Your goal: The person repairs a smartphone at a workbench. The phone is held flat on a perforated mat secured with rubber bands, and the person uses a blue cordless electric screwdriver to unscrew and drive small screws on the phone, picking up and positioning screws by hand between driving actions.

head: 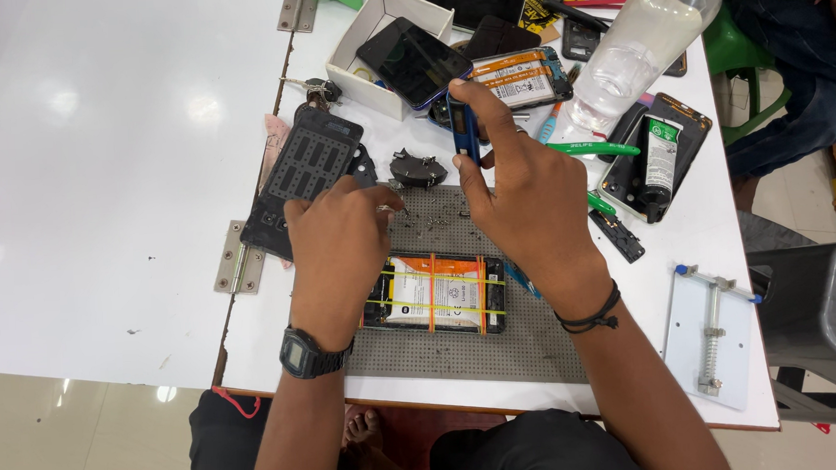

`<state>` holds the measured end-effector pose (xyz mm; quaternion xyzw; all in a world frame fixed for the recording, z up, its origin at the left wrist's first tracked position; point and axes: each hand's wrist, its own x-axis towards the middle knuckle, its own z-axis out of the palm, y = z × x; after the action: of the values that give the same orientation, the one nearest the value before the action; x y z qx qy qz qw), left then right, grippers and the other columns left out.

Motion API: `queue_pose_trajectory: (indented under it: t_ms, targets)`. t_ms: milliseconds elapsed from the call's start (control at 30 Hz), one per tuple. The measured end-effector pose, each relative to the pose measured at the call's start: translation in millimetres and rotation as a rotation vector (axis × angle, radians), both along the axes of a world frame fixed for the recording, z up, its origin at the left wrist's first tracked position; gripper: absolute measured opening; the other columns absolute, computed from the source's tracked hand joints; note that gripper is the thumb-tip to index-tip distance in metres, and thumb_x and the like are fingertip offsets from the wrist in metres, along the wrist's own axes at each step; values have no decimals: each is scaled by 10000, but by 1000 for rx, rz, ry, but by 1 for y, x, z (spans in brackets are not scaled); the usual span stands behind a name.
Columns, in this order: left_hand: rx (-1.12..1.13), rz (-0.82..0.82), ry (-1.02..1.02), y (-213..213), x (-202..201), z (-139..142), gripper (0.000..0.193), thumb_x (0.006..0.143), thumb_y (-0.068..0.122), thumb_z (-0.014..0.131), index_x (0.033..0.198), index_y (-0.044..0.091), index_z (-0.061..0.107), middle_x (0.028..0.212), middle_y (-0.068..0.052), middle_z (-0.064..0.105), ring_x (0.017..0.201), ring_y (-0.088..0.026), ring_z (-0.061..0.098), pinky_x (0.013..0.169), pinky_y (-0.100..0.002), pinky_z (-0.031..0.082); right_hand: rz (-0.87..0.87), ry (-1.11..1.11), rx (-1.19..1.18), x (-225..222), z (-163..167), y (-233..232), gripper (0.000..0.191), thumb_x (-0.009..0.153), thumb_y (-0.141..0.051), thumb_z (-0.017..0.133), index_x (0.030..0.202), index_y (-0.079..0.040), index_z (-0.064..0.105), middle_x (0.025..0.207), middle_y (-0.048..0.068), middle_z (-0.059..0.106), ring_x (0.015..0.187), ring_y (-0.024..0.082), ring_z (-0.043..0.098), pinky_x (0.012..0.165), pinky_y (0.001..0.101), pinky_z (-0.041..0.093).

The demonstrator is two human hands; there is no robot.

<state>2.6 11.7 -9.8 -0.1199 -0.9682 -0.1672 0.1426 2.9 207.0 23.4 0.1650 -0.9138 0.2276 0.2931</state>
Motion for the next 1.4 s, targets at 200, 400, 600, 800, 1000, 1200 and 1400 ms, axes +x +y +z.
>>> queue_pose_trajectory:
  t_ms: [200, 400, 600, 800, 1000, 1200, 1400]
  targets:
    - [13, -47, 36, 1, 3, -1, 297, 824, 59, 710, 959, 291, 838, 816, -27, 651, 800, -215, 680, 796, -453, 417, 6, -3, -1, 0, 0, 0, 686, 969, -126, 772, 1545, -213, 409, 947, 61, 767, 738, 220, 757, 574, 337, 540]
    - [-61, 86, 54, -3, 0, 2, 309, 761, 61, 717, 911, 300, 842, 833, -36, 658, 802, -231, 676, 781, -466, 420, 2, 5, 4, 0, 0, -1, 688, 967, -127, 772, 1545, -216, 410, 946, 68, 767, 736, 229, 753, 578, 346, 537]
    - [-37, 91, 72, -3, 1, 5, 262, 839, 85, 716, 971, 278, 835, 818, -41, 659, 784, -229, 672, 783, -478, 414, 3, -3, 15, 1, 1, -1, 689, 970, -134, 773, 1544, -212, 401, 936, 72, 766, 722, 230, 751, 556, 344, 529]
    - [-19, 84, 55, -2, 1, 6, 227, 853, 128, 724, 1027, 241, 815, 846, -51, 679, 819, -236, 682, 793, -482, 406, -6, -13, 22, 1, 2, -1, 691, 967, -139, 777, 1544, -210, 402, 908, 69, 761, 708, 230, 748, 550, 348, 524]
    - [-5, 90, 56, -1, -2, 6, 238, 844, 198, 760, 1079, 227, 789, 920, -36, 689, 897, -249, 664, 807, -486, 401, -4, 2, 16, 2, 2, -2, 685, 965, -136, 775, 1542, -210, 412, 924, 70, 763, 726, 233, 750, 559, 347, 526]
    - [-7, 91, 61, 1, -2, 4, 288, 831, 194, 782, 1118, 218, 770, 998, -11, 687, 954, -237, 647, 838, -476, 400, -11, -17, 9, 4, 4, -2, 676, 963, -131, 765, 1537, -212, 419, 856, 70, 743, 684, 242, 733, 542, 364, 514]
    - [12, 38, 87, 8, -4, 5, 345, 808, 229, 811, 1149, 206, 763, 1060, -24, 676, 1005, -242, 627, 851, -474, 391, -2, -23, -22, 3, 2, 0, 679, 971, -133, 760, 1546, -208, 407, 835, 72, 736, 676, 253, 727, 545, 368, 514]
